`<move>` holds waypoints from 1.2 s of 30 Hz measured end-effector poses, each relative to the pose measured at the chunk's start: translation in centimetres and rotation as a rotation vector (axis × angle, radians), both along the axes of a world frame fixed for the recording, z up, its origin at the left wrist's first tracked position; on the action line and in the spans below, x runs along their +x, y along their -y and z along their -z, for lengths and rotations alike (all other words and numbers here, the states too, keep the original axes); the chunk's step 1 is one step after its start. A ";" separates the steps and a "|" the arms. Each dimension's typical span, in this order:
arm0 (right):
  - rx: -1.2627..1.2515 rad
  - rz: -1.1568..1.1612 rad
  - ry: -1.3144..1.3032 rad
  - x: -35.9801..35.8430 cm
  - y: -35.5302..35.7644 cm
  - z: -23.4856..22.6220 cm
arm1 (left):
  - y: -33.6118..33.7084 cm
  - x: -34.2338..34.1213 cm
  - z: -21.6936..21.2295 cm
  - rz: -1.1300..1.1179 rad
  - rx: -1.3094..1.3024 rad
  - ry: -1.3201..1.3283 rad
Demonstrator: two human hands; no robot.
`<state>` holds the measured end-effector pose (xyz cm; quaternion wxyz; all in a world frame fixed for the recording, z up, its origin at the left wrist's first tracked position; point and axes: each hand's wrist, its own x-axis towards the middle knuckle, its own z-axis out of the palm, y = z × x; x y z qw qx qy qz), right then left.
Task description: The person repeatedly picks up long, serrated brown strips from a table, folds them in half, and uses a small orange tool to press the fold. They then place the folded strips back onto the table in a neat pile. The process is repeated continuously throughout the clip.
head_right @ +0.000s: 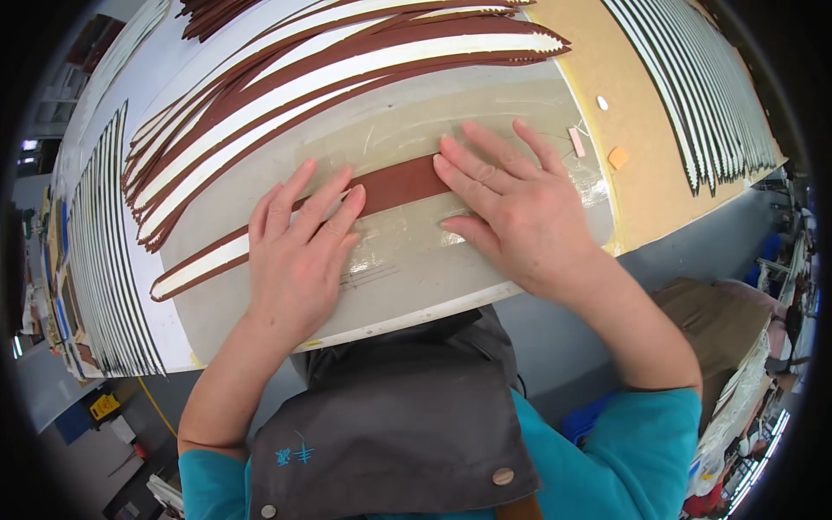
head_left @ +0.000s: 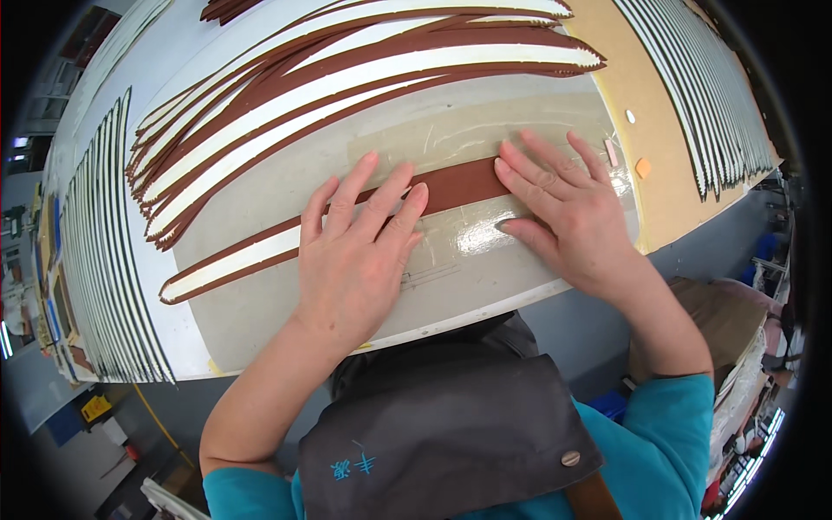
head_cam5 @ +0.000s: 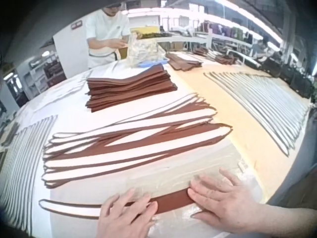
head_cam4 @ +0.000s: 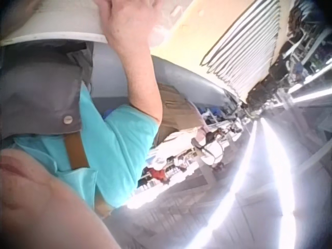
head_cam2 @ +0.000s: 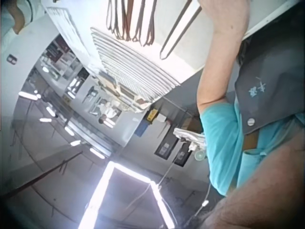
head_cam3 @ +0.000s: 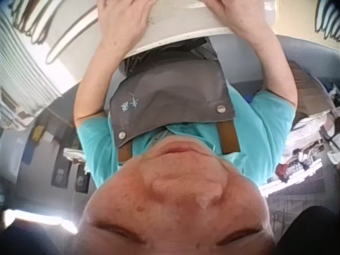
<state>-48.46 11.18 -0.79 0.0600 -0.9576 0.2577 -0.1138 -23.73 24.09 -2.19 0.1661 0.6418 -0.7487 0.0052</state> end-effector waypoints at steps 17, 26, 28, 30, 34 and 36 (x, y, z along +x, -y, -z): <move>0.300 0.124 0.374 0.8 3.4 0.2 | 3.8 0.3 -2.3 0.015 -0.084 -0.121; 0.106 0.094 0.350 -1.8 -1.3 2.0 | 0.9 -0.5 -0.1 -0.003 -0.054 -0.155; 0.114 0.098 0.382 -1.9 -1.1 2.0 | 0.9 -0.5 0.2 0.004 -0.054 -0.165; 0.112 0.124 0.373 -2.0 -1.0 2.0 | 1.0 -0.5 0.2 0.007 -0.051 -0.167; 0.137 0.138 0.348 -2.1 -1.1 2.4 | 0.9 -0.4 0.5 -0.007 -0.065 -0.176; 0.143 0.145 0.335 -2.0 -1.1 2.3 | 0.9 -0.3 0.6 -0.013 -0.072 -0.188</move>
